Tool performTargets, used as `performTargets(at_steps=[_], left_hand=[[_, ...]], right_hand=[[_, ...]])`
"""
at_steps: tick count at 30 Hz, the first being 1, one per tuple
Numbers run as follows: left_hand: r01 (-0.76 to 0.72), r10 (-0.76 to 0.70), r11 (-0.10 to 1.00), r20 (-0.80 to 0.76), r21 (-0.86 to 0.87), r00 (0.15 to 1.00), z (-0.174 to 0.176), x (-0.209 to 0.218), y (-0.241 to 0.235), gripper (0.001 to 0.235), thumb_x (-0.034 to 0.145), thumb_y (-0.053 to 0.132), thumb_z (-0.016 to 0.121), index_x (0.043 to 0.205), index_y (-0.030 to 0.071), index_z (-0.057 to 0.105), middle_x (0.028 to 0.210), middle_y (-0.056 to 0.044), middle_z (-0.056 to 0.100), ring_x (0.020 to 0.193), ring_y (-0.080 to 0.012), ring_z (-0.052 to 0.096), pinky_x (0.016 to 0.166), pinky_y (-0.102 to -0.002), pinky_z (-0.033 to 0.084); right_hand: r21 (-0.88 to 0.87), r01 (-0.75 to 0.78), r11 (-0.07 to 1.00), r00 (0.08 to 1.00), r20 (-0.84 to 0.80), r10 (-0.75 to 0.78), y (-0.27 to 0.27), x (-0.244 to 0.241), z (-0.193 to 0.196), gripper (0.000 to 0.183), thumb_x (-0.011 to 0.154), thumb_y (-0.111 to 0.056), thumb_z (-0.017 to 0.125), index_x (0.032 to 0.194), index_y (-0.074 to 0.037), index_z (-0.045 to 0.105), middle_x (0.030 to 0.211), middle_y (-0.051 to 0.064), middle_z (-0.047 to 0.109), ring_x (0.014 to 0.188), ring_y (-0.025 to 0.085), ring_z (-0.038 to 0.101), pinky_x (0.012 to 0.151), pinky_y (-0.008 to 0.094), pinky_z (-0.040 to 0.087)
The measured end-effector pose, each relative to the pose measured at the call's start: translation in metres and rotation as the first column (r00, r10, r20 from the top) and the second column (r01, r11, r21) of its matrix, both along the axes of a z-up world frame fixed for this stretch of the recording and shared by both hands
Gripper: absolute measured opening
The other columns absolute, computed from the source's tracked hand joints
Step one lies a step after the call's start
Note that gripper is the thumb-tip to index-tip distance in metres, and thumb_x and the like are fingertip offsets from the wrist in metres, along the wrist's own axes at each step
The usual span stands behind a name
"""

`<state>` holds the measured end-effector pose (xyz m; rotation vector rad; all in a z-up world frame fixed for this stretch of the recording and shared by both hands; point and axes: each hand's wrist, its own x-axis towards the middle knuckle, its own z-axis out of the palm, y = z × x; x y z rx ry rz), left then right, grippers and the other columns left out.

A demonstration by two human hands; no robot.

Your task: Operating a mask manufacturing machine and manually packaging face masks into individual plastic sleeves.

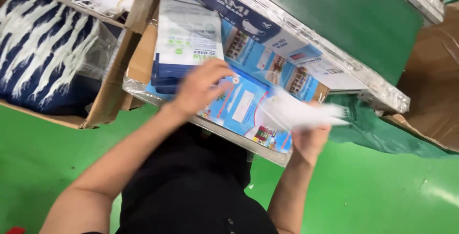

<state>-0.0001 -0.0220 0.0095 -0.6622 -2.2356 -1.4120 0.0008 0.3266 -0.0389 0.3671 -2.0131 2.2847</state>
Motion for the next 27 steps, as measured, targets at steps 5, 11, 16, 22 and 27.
performTargets(at_steps=[5,11,16,22,27], left_hand=[[-0.127,0.097,0.852,-0.085,-0.507,0.992,-0.010,-0.010,-0.070,0.019,0.082,0.017,0.076,0.095,0.009,0.064,0.097,-0.005,0.062,0.095,-0.0276,0.060,0.082,-0.041,0.052],[-0.118,0.017,0.700,-0.149,-0.704,0.989,-0.049,-0.023,-0.072,0.015,0.079,0.010,0.066,0.093,0.005,0.064,0.096,-0.008,0.061,0.097,-0.0254,0.063,0.075,-0.035,0.055],[-0.079,-0.011,0.753,-0.132,-0.653,0.991,-0.062,-0.031,-0.071,0.016,0.077,0.013,0.064,0.089,0.004,0.066,0.097,-0.010,0.062,0.094,-0.0256,0.062,0.073,-0.036,0.056],[-0.072,-0.093,0.671,-0.180,-0.738,0.979,-0.059,-0.028,-0.075,0.015,0.074,0.015,0.065,0.083,0.004,0.069,0.097,-0.009,0.063,0.095,-0.0255,0.063,0.075,-0.036,0.057],[-0.046,-0.105,0.696,-0.165,-0.717,0.981,-0.059,-0.030,-0.068,0.015,0.074,0.016,0.066,0.084,0.006,0.071,0.095,-0.010,0.064,0.093,-0.0262,0.063,0.072,-0.037,0.056]], right_hand=[[0.832,0.164,0.529,0.973,-0.224,0.051,-0.021,-0.014,0.040,0.013,0.107,-0.004,0.051,0.120,-0.003,0.052,0.111,0.004,0.049,0.101,0.014,0.039,0.083,0.023,0.027],[0.448,-0.061,0.892,0.980,0.198,-0.032,-0.092,-0.027,0.016,0.017,0.102,-0.006,0.059,0.114,-0.004,0.071,0.090,-0.002,0.064,0.077,0.006,0.054,0.064,0.022,0.044],[0.165,-0.258,0.952,0.929,0.314,0.198,-0.186,-0.032,0.027,0.016,0.097,-0.006,0.067,0.112,-0.002,0.068,0.100,0.001,0.068,0.088,0.007,0.061,0.076,0.023,0.051],[-0.038,-0.255,0.966,0.866,0.435,0.246,-0.184,-0.036,0.010,0.020,0.097,-0.007,0.068,0.115,0.000,0.063,0.105,0.005,0.070,0.091,0.009,0.065,0.079,0.025,0.053],[0.009,-0.245,0.970,0.877,0.428,0.217,-0.178,-0.036,0.004,0.020,0.097,-0.006,0.069,0.115,0.001,0.064,0.105,0.006,0.070,0.091,0.010,0.064,0.079,0.025,0.053]])
